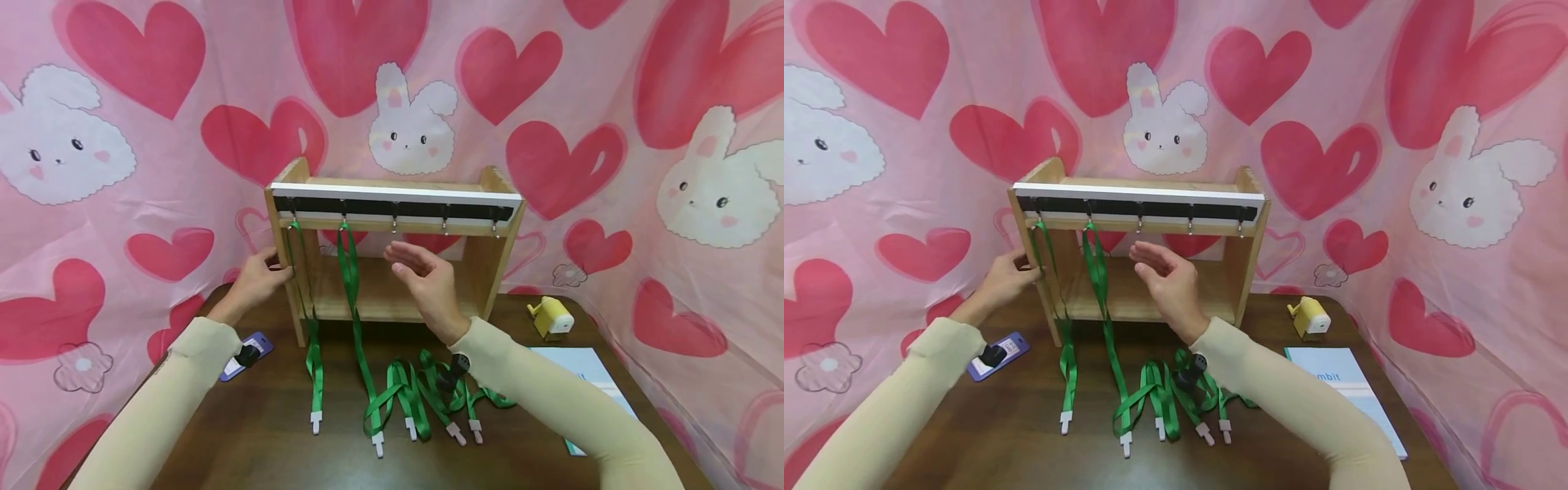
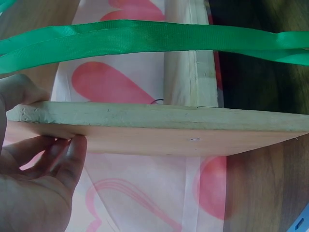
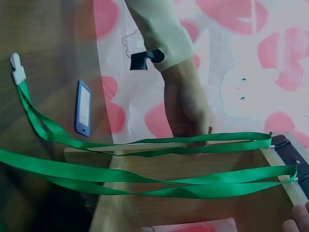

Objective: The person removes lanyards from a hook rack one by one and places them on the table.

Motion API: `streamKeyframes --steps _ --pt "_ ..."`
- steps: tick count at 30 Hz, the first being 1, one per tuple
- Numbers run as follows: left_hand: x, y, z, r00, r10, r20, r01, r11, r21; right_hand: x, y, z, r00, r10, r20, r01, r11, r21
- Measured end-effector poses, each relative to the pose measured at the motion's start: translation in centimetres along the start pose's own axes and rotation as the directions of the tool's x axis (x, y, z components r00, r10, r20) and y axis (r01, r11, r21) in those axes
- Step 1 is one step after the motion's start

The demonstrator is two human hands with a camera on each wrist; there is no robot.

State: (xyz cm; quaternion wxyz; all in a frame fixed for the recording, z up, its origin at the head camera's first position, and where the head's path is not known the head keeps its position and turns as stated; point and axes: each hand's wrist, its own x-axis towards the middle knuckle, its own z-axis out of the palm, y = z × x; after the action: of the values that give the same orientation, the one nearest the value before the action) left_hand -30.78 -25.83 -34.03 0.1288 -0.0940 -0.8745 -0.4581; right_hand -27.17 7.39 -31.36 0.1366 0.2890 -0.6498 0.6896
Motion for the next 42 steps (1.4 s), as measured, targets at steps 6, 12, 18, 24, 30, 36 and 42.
streamKeyframes --steps 6,12,18,24,30,36,42 --pt "-0.2 -0.1 -0.2 1.0 -0.012 0.006 0.012 1.0 0.003 1.7 -0.4 1.5 1.0 -0.002 0.028 0.005 0.995 -0.097" --pt "-0.2 0.0 -0.2 1.0 -0.006 0.004 0.006 1.0 0.02 3.1 -0.7 2.7 1.0 0.012 0.022 -0.009 0.991 -0.134" --pt "0.1 0.1 -0.1 1.0 0.013 -0.009 -0.012 1.0 0.028 3.6 -0.5 3.8 0.998 0.06 0.026 -0.056 0.99 -0.129" --pt "-0.1 0.2 -0.2 1.0 0.004 0.003 -0.004 1.0 0.022 3.9 0.0 4.8 0.996 0.085 0.017 -0.081 0.982 -0.169" --pt "-0.4 0.1 -0.1 1.0 -0.004 0.005 0.004 1.0 0.019 4.0 0.1 6.2 0.994 0.108 0.0 -0.107 0.985 -0.137" --pt "-0.2 0.1 -0.1 1.0 0.0 -0.007 0.0 0.999 0.036 4.3 -0.3 7.3 0.979 0.182 -0.089 -0.188 0.98 -0.067" --pt "-0.2 0.1 -0.1 1.0 0.009 -0.008 -0.008 0.999 0.033 4.9 -0.5 8.5 0.946 0.308 -0.099 -0.287 0.941 0.181"
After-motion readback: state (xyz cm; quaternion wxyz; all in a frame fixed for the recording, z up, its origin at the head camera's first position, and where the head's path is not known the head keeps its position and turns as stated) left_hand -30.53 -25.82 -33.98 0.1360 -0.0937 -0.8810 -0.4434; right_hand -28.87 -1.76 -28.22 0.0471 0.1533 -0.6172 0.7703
